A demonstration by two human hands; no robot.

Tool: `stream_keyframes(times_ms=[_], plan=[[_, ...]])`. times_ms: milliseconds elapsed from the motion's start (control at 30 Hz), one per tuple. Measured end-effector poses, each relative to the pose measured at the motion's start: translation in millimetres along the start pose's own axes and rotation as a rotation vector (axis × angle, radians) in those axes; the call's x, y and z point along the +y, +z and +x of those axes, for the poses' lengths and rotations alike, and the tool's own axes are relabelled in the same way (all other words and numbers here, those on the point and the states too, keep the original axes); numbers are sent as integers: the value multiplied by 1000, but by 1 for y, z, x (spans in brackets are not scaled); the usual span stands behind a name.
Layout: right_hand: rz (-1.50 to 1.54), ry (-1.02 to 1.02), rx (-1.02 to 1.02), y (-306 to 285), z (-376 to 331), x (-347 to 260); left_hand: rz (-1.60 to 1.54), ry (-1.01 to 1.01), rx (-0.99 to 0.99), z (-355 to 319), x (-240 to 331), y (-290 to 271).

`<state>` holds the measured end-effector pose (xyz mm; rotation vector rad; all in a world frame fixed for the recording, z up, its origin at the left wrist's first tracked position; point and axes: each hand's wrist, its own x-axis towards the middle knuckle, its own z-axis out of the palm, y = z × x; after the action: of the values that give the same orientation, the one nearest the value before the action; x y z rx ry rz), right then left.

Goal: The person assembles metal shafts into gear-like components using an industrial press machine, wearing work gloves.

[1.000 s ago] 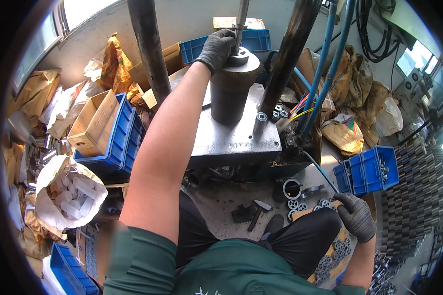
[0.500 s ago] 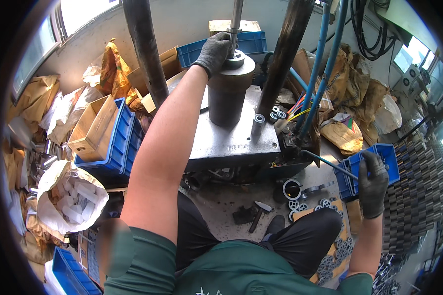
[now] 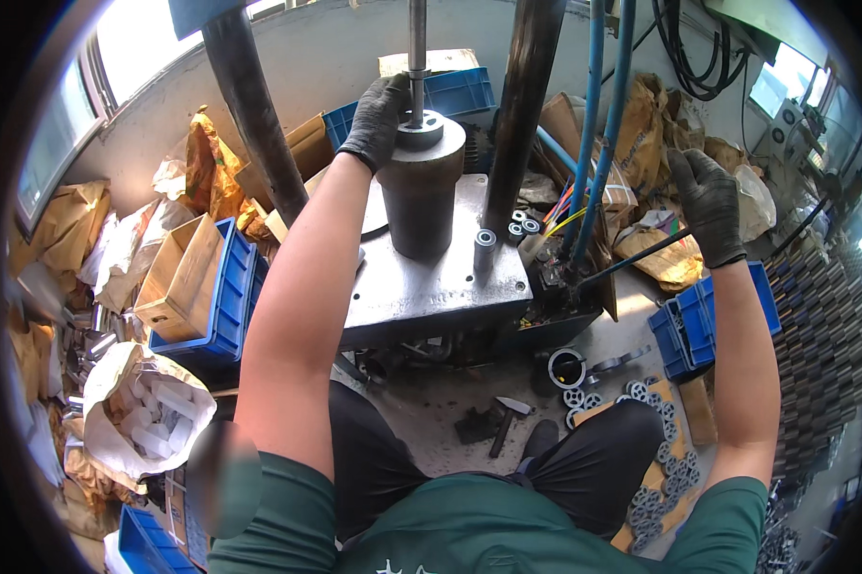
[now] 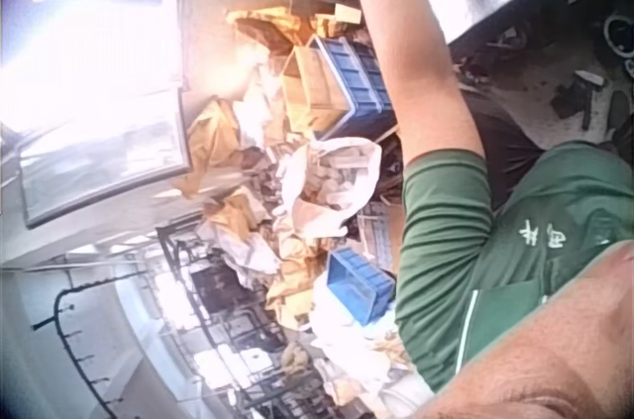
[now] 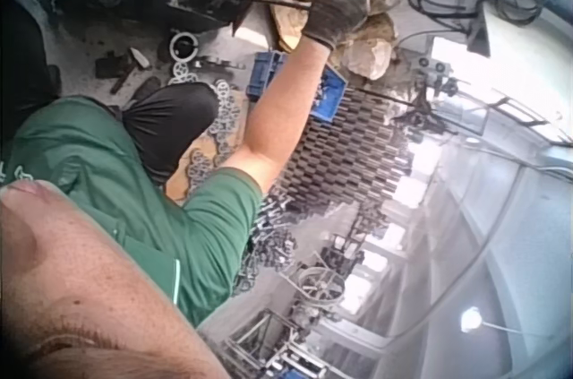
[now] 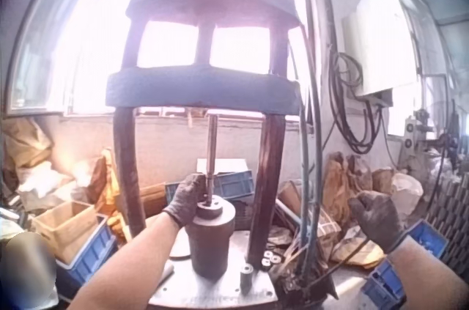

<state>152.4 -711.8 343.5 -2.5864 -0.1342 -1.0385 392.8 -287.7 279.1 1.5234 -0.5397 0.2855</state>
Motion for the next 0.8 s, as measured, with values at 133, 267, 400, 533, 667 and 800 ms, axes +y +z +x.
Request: stream_keyframes(times_ms=[133,267,400,533,667,800], plan=[[4,63,8,8,2,-6,-478,-94,96,12,-19,-14],[-31,161,-37,4,3,-7,-97,28,4,7,-14,0],[-41,94,-8,8,4,-6,-468,-48,266,15,-22,-16],[-128,88,2,8,2,-1,-2,189,262,-9,-5,17],[-209,125,4,4,0,-3,434,562,485,-76,19,62],[-138,93,-10,7,3,-7,486,487,36,-152,-14,83]])
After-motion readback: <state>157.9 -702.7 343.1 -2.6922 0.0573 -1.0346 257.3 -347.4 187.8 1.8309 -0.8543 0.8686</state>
